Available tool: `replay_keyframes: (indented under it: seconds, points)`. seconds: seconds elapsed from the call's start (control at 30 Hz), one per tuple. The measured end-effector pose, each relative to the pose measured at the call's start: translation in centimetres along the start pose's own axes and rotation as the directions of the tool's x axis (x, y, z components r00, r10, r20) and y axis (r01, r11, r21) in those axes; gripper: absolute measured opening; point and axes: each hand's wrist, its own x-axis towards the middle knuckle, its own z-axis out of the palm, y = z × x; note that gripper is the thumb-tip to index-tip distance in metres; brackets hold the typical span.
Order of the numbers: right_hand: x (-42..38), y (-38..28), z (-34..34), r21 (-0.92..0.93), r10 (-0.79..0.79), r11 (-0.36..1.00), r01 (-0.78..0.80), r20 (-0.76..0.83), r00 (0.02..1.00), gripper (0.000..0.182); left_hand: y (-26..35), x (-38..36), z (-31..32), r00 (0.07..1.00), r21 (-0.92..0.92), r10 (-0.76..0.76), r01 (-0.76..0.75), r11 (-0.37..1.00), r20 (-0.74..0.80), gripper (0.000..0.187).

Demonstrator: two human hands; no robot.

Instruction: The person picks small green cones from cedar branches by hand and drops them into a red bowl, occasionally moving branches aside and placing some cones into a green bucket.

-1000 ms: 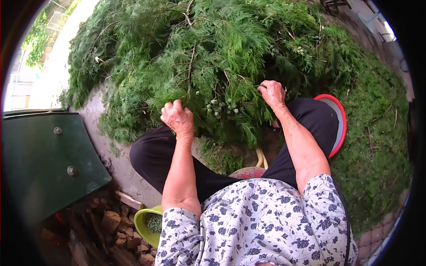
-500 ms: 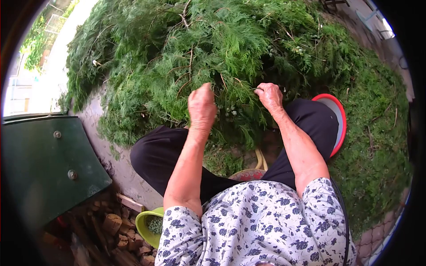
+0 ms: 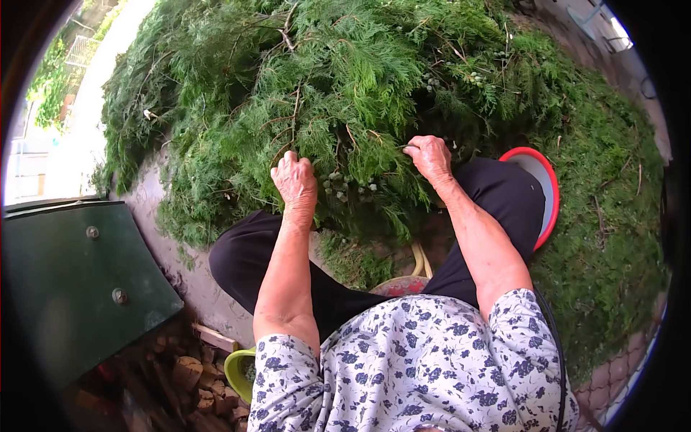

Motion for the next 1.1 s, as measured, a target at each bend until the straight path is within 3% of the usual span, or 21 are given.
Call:
replay_keyframes:
  seconds: [0.07, 0.13, 0.2, 0.27, 0.3, 0.33, 0.4, 0.43, 0.47, 0.5, 0.57, 0.6, 0.63, 0.67, 0.73, 0.83, 0.87, 0.93, 1.0, 1.07, 1.1]
  points:
    - [-0.1, 0.1, 0.1, 0.01, 0.015, 1.0, -0.015, 0.006, 1.0, 0.017, 0.3, -0.4, -0.6, 0.998, -0.096, -0.062, 0.064, 0.993, 0.03, 0.01]
    - [-0.3, 0.4, 0.5, -0.02, 0.023, 1.0, -0.021, 0.08, 0.997, 0.018, 0.4, -1.0, -0.5, 0.952, -0.452, -0.269, 0.307, 0.838, 0.148, 0.019]
    - [-0.5, 0.4, 0.7, -0.012, 0.015, 1.0, -0.014, 0.095, 0.995, 0.019, 0.4, -1.9, -0.6, 0.947, -0.539, -0.283, 0.319, 0.78, 0.152, 0.022]
    - [-0.7, 0.2, 0.7, -0.006, 0.006, 1.0, -0.005, 0.131, 0.991, 0.019, 0.7, -2.5, -1.2, 0.809, -0.78, -0.388, 0.56, 0.28, 0.442, 0.019]
    - [-0.8, 0.2, 0.8, -0.034, -0.005, 0.999, 0.01, 0.152, 0.988, 0.02, 1.0, -2.9, -1.9, 0.784, -0.849, -0.421, 0.525, 0.055, 0.457, 0.017]
    - [-1.0, 0.1, 0.8, -0.032, -0.007, 0.999, 0.012, 0.15, 0.989, 0.02, 0.9, -3.0, -2.8, 0.78, -0.849, -0.433, 0.525, 0.058, 0.452, 0.015]
    - [-1.4, -0.1, 0.7, 0.013, -0.037, 0.999, 0.035, 0.169, 0.985, 0.023, 1.5, -2.9, -5.0, 0.784, -0.874, -0.398, 0.472, -0.115, 0.476, 0.013]
    - [-1.4, 1.0, 1.8, 0.048, -0.13, 0.991, 0.126, 0.093, 0.987, 0.029, 2.0, -3.0, -5.9, 0.785, -0.876, -0.401, 0.469, -0.112, 0.471, 0.013]
    - [-1.4, 0.5, 1.6, 0.05, -0.132, 0.99, 0.128, 0.089, 0.987, 0.029, 2.6, -3.3, -6.8, 0.769, -0.849, -0.36, 0.48, -0.221, 0.528, 0.012]
    - [-1.4, 0.0, 1.4, 0.171, -0.093, 0.983, 0.071, 0.125, 0.988, 0.029, 3.1, -3.6, -7.2, 0.753, -0.808, -0.308, 0.489, -0.328, 0.581, 0.012]
    - [-1.9, -1.1, 0.8, 0.366, -0.041, 0.931, -0.005, 0.117, 0.992, 0.027, 4.4, -4.2, -7.1, 0.819, -0.872, -0.319, 0.393, -0.291, 0.476, 0.014]
    - [-2.6, -2.6, -0.9, 0.66, 0.117, 0.65, -0.376, 0.403, 0.908, 0.027, 5.2, -4.5, -7.0, 0.86, -0.913, -0.325, 0.326, -0.246, 0.394, 0.016]
    - [-3.3, -3.5, -1.2, 0.729, 0.105, 0.512, -0.455, 0.472, 0.875, 0.028, 6.2, -4.6, -7.2, 0.904, -0.925, -0.26, 0.269, -0.267, 0.338, 0.018]
    - [-3.8, -4.0, -1.3, 0.772, 0.077, 0.358, -0.526, 0.537, 0.84, 0.03, 7.3, -4.7, -7.8, 0.921, -0.948, -0.233, 0.288, -0.134, 0.313, 0.018]
    - [-4.7, -3.6, 0.0, 0.775, -0.073, 0.094, -0.625, 0.631, 0.772, 0.036, 9.5, -4.7, -8.1, 0.985, -0.891, -0.169, 0.115, 0.439, 0.044, 0.02]
    - [-5.7, -3.9, -0.3, 0.705, -0.048, -0.063, -0.706, 0.705, 0.708, 0.033, 12.0, -3.8, -8.3, 0.983, -0.763, 0.06, -0.174, 0.622, -0.174, 0.02]
    - [-5.7, -3.7, -0.5, 0.706, -0.05, -0.063, -0.705, 0.704, 0.709, 0.033, 12.6, -3.7, -8.4, 0.988, -0.771, 0.074, -0.155, 0.617, -0.139, 0.02]
    - [-5.9, -2.9, -1.1, 0.747, 0.109, -0.118, -0.654, 0.665, 0.739, 0.031, 14.0, -3.7, -9.0, 0.986, -0.758, -0.037, -0.103, 0.644, -0.166, 0.022]
    - [-5.2, -1.6, -3.0, 0.75, 0.11, -0.16, -0.642, 0.66, 0.743, 0.024, 14.1, -4.1, -8.4, 0.976, -0.777, -0.047, -0.14, 0.613, -0.213, 0.023]
    - [-3.8, 1.9, -4.4, 0.777, 0.015, -0.218, -0.591, 0.608, 0.794, 0.027, 14.1, -5.5, -7.1, 0.998, -0.881, -0.03, -0.036, 0.472, -0.056, 0.02]
    - [-3.3, 2.6, -6.1, 0.827, 0.073, -0.251, -0.504, 0.535, 0.842, 0.026, 14.2, -6.4, -6.5, 0.998, -0.888, -0.065, 0.007, 0.46, -0.026, 0.022]
